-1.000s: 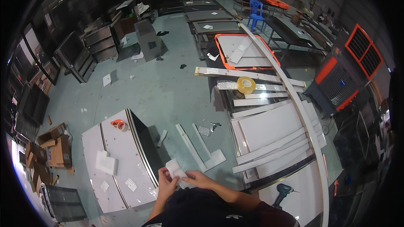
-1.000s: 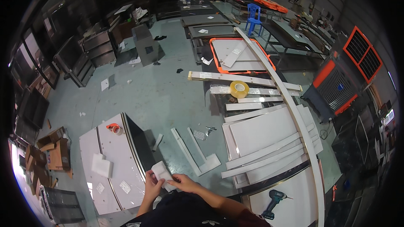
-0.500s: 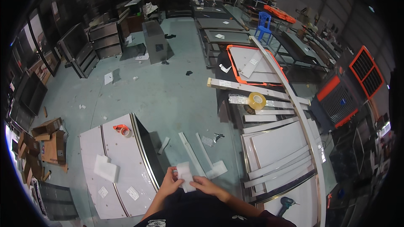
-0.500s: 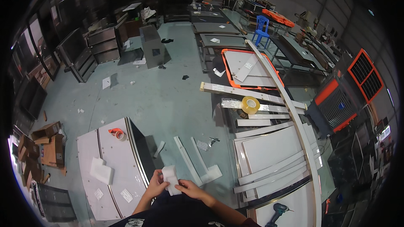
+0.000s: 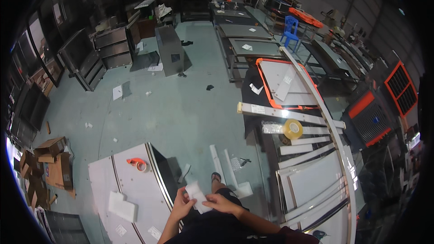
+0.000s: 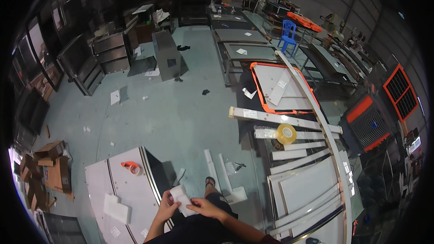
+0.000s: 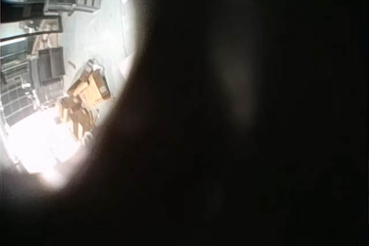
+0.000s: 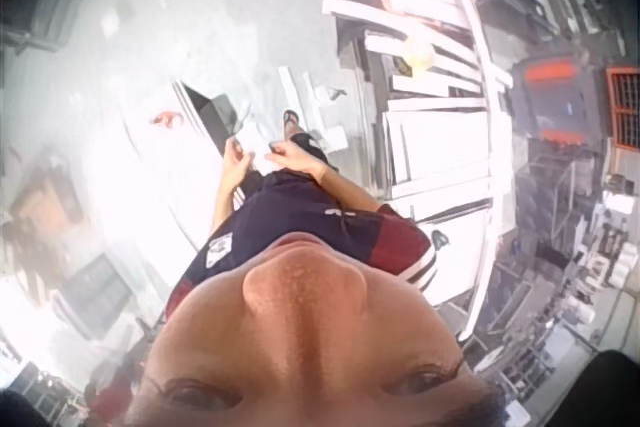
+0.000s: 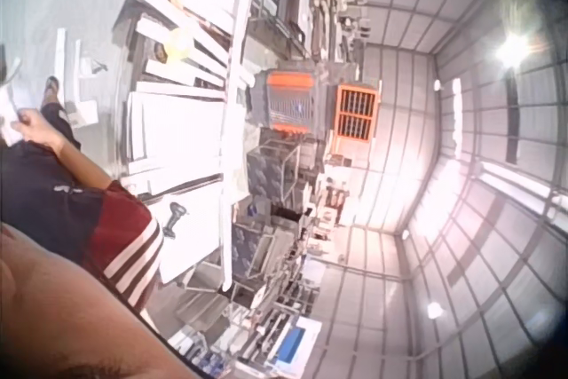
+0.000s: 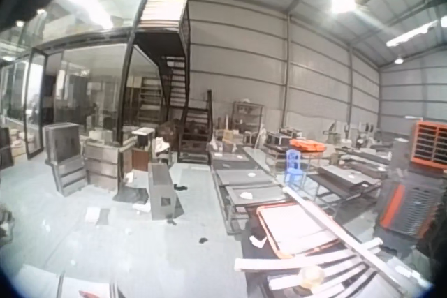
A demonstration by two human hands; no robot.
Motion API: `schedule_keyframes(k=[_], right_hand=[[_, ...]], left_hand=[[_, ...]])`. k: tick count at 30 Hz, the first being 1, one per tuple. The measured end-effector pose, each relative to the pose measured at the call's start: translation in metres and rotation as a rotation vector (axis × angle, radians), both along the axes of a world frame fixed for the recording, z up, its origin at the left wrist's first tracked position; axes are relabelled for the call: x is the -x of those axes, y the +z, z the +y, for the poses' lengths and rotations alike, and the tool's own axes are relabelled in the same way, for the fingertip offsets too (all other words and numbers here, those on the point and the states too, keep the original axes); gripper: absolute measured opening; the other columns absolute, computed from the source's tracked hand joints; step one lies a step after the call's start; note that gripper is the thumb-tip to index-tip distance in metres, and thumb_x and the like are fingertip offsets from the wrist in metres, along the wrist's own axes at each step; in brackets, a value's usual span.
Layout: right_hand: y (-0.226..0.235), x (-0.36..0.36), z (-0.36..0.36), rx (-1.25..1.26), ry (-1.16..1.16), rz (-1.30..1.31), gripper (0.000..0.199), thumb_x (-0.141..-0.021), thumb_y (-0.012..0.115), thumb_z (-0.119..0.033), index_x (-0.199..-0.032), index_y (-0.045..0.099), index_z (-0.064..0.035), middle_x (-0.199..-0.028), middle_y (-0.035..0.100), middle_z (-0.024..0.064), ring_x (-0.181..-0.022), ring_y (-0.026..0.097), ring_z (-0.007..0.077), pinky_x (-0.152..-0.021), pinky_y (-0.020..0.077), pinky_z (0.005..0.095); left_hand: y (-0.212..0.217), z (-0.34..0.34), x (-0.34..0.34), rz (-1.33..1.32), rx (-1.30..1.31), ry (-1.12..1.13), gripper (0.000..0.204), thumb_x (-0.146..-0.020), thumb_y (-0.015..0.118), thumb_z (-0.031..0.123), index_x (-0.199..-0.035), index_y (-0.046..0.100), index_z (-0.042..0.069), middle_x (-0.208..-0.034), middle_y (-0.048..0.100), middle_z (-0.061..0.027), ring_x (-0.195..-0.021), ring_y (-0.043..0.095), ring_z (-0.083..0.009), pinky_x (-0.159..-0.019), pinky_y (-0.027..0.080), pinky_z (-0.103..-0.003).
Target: The person wraps a large white cabinet door with protective foam and tape. They use a utility knife to cut foam pieces and a tape dispenser to secure the foam around the edges. The person also handles a small card and places it on a nearby surface.
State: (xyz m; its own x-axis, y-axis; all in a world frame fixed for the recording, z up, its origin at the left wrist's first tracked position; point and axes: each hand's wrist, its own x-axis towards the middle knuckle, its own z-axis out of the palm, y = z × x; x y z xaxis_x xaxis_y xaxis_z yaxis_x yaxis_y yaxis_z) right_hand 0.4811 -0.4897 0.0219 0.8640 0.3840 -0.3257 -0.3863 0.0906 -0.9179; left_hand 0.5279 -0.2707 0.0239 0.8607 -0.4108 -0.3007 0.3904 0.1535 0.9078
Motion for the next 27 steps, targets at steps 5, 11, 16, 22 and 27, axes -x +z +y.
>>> schedule_keyframes(k=[5, 11, 16, 22, 27], right_hand=[[-0.022, -0.109, -0.033, 0.027, 0.122, -0.046, 0.034, -0.101, 0.068, -0.034, -0.103, 0.065, -0.0002, -0.086, 0.059, -0.0025, -0.078, 0.052, 0.0069, -0.067, 0.0423, 0.0252], [-0.026, -0.277, -0.086, 0.154, 0.402, -0.101, 0.037, -0.104, 0.063, -0.036, -0.108, 0.065, 0.0003, -0.094, 0.064, 0.0014, -0.089, 0.056, 0.0083, -0.077, 0.0467, 0.0274], [-0.001, -0.391, -0.136, -0.032, 0.435, -0.167, 0.042, -0.105, 0.059, -0.039, -0.113, 0.065, 0.0017, -0.093, 0.066, 0.0021, -0.088, 0.054, 0.0094, -0.078, 0.0468, 0.0307], [-0.003, -0.494, -0.161, 0.038, 0.294, -0.170, 0.041, -0.106, 0.058, -0.039, -0.111, 0.065, 0.0012, -0.096, 0.064, 0.0000, -0.090, 0.053, 0.0090, -0.081, 0.0459, 0.0286], [-0.030, -0.600, -0.179, 0.052, 0.158, 0.005, 0.043, -0.106, 0.058, -0.040, -0.112, 0.065, 0.0017, -0.100, 0.063, -0.0016, -0.095, 0.053, 0.0073, -0.086, 0.0453, 0.0268]], left_hand=[[-0.019, -0.021, -0.093, 0.017, -0.075, 0.047, 0.071, -0.086, 0.065, -0.006, -0.145, 0.026, -0.004, -0.121, 0.065, -0.0211, -0.107, 0.068, -0.0253, -0.091, 0.055, -0.036], [-0.004, -0.068, -0.227, -0.066, -0.160, 0.131, 0.069, -0.079, 0.064, -0.003, -0.141, 0.033, -0.005, -0.128, 0.057, -0.0184, -0.120, 0.060, -0.0256, -0.104, 0.048, -0.038], [0.018, -0.113, -0.329, -0.095, -0.133, 0.139, 0.068, -0.079, 0.063, -0.003, -0.142, 0.035, -0.005, -0.125, 0.058, -0.0158, -0.117, 0.060, -0.0231, -0.103, 0.048, -0.036], [0.022, -0.147, -0.446, 0.027, -0.142, 0.108, 0.071, -0.082, 0.065, -0.002, -0.145, 0.033, -0.003, -0.125, 0.058, -0.0161, -0.114, 0.061, -0.0233, -0.099, 0.050, -0.036], [0.020, -0.192, -0.580, 0.103, -0.095, 0.240, 0.075, -0.090, 0.068, 0.001, -0.154, 0.028, 0.004, -0.124, 0.058, -0.0170, -0.110, 0.062, -0.0247, -0.091, 0.054, -0.035]])
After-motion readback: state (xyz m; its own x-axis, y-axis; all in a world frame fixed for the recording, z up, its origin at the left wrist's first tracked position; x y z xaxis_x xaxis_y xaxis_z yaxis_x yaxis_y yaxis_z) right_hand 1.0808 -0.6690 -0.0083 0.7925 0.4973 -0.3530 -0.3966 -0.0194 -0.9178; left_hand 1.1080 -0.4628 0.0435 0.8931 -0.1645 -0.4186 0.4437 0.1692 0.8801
